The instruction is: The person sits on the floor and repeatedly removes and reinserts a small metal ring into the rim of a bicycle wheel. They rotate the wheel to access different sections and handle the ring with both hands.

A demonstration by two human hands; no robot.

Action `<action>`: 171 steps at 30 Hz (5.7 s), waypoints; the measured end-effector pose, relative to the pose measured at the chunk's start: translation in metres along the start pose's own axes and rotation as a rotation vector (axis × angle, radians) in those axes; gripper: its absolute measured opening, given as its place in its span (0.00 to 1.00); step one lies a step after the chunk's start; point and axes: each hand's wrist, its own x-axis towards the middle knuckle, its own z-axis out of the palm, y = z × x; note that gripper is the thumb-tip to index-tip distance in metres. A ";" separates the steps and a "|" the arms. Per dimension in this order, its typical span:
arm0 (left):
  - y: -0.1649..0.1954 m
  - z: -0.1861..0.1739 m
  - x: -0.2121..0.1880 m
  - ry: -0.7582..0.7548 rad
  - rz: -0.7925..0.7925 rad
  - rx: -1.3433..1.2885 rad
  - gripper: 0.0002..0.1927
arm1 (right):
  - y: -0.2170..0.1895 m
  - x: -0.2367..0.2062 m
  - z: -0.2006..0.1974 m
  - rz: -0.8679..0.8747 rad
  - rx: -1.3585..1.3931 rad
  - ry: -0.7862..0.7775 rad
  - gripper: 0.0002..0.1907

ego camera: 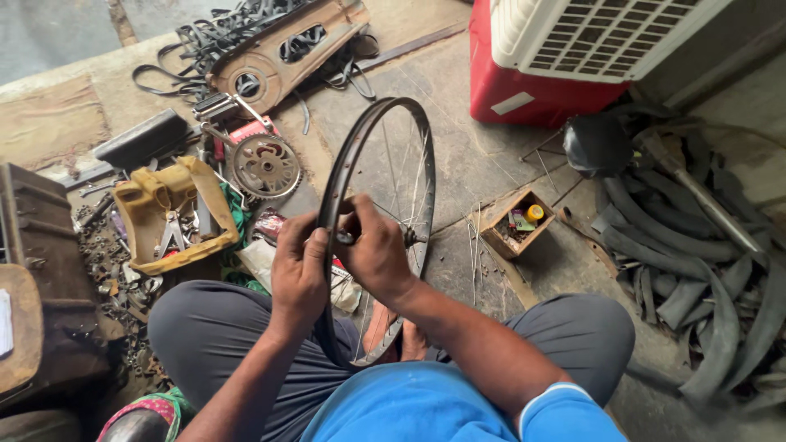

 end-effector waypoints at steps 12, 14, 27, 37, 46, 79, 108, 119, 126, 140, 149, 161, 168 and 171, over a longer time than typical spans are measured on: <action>-0.001 -0.001 -0.004 -0.103 -0.090 -0.453 0.24 | 0.049 0.014 -0.025 -0.052 0.593 -0.583 0.19; -0.004 0.003 -0.005 -0.164 -0.160 -0.668 0.28 | 0.068 0.023 -0.023 0.189 0.845 -0.733 0.25; -0.017 0.001 -0.008 -0.114 -0.150 -0.649 0.21 | 0.078 0.009 -0.012 0.212 0.715 -0.466 0.26; -0.012 0.004 -0.009 0.015 -0.198 -0.569 0.20 | 0.044 -0.019 -0.012 -0.043 0.299 -0.229 0.21; -0.005 0.001 -0.009 -0.003 -0.135 -0.587 0.24 | 0.061 -0.006 -0.008 0.056 0.236 -0.343 0.25; 0.024 0.022 0.032 -0.020 -0.054 -0.022 0.13 | 0.049 -0.011 -0.009 -0.038 0.503 0.031 0.21; 0.029 0.028 0.049 -0.079 -0.215 -0.197 0.16 | 0.048 0.011 -0.018 0.063 0.741 0.023 0.20; 0.030 0.025 0.057 -0.163 -0.170 -0.421 0.18 | 0.037 0.024 -0.015 0.168 0.749 0.104 0.16; 0.030 0.026 0.053 -0.035 -0.064 0.001 0.17 | 0.037 0.023 -0.014 0.243 0.524 0.116 0.16; 0.026 0.022 0.055 -0.008 0.262 0.112 0.19 | 0.039 0.031 -0.010 0.434 0.445 0.119 0.17; 0.022 0.022 0.051 -0.057 -0.237 -0.193 0.15 | 0.033 0.006 -0.004 0.000 0.477 0.102 0.18; 0.023 0.020 0.054 -0.062 -0.317 -0.323 0.16 | 0.032 0.007 -0.002 -0.052 0.553 0.069 0.16; 0.019 0.023 0.060 -0.082 -0.018 -0.277 0.20 | 0.046 0.037 -0.004 0.436 0.657 0.147 0.14; 0.020 0.022 0.061 -0.112 -0.178 -0.316 0.19 | 0.045 0.023 0.002 0.217 0.721 0.168 0.13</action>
